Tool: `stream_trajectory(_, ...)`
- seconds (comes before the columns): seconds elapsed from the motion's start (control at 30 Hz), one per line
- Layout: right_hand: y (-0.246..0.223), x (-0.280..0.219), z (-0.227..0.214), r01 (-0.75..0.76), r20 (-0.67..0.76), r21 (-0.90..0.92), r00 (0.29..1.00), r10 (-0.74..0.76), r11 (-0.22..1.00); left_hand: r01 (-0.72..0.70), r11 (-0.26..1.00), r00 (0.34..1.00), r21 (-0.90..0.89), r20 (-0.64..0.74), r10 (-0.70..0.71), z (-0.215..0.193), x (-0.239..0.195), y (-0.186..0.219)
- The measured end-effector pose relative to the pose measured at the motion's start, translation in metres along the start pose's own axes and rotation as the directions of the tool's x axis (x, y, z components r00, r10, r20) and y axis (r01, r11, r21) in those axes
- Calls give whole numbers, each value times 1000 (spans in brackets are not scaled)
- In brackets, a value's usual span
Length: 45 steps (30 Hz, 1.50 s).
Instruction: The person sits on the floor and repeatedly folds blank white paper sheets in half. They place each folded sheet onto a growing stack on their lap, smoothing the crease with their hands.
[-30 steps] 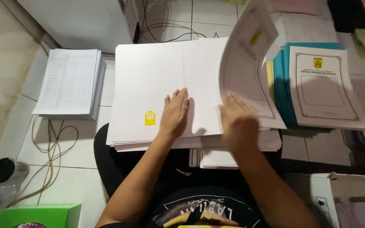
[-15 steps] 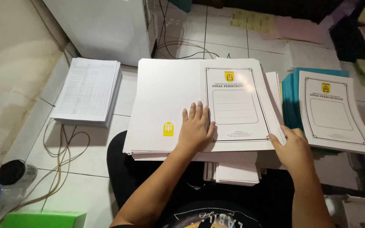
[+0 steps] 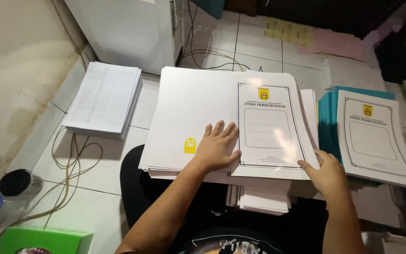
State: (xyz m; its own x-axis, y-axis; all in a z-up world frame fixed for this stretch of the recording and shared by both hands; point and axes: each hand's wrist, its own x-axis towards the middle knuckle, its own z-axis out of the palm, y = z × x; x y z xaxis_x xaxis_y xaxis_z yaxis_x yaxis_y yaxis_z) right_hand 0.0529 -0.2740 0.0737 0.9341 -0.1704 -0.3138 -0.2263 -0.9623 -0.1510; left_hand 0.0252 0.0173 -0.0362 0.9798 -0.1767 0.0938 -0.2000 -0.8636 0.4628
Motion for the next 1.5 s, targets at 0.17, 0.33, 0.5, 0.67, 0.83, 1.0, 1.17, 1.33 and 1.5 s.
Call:
stream_trajectory(0.17,-6,-10,-10,142,-219,346,973,-67,927,23,1000,1000,-11,12,-23,-5,0,5)
stream_trajectory(0.33,6,4,-3,313,-385,321,905,-179,894,70,997,997,-18,19,-69,-9,1,10)
stream_trajectory(0.5,20,20,20,421,-502,89,802,-324,903,42,999,999,-16,-26,-43,-4,1,8)
stream_trajectory(0.67,-5,-7,-8,403,-405,296,874,-268,866,58,998,998,11,11,-58,3,3,5)
stream_trajectory(0.83,-54,-33,-49,-319,314,948,940,-132,-19,58,998,998,-20,-24,-59,18,5,-2)
stream_trajectory(1.0,-53,12,25,-813,278,328,570,-773,-481,77,997,997,-21,21,-77,7,4,3)
stream_trajectory(1.17,-34,91,195,7,-111,964,918,-381,-264,86,995,994,-55,67,-83,-11,-4,8)
stream_trajectory(1.33,-47,113,191,540,-209,721,766,-608,433,95,992,995,-85,45,-92,-3,-1,2)
stream_trajectory(1.5,-78,78,163,749,43,-393,594,-804,533,16,941,994,-338,-92,-50,30,12,-36)
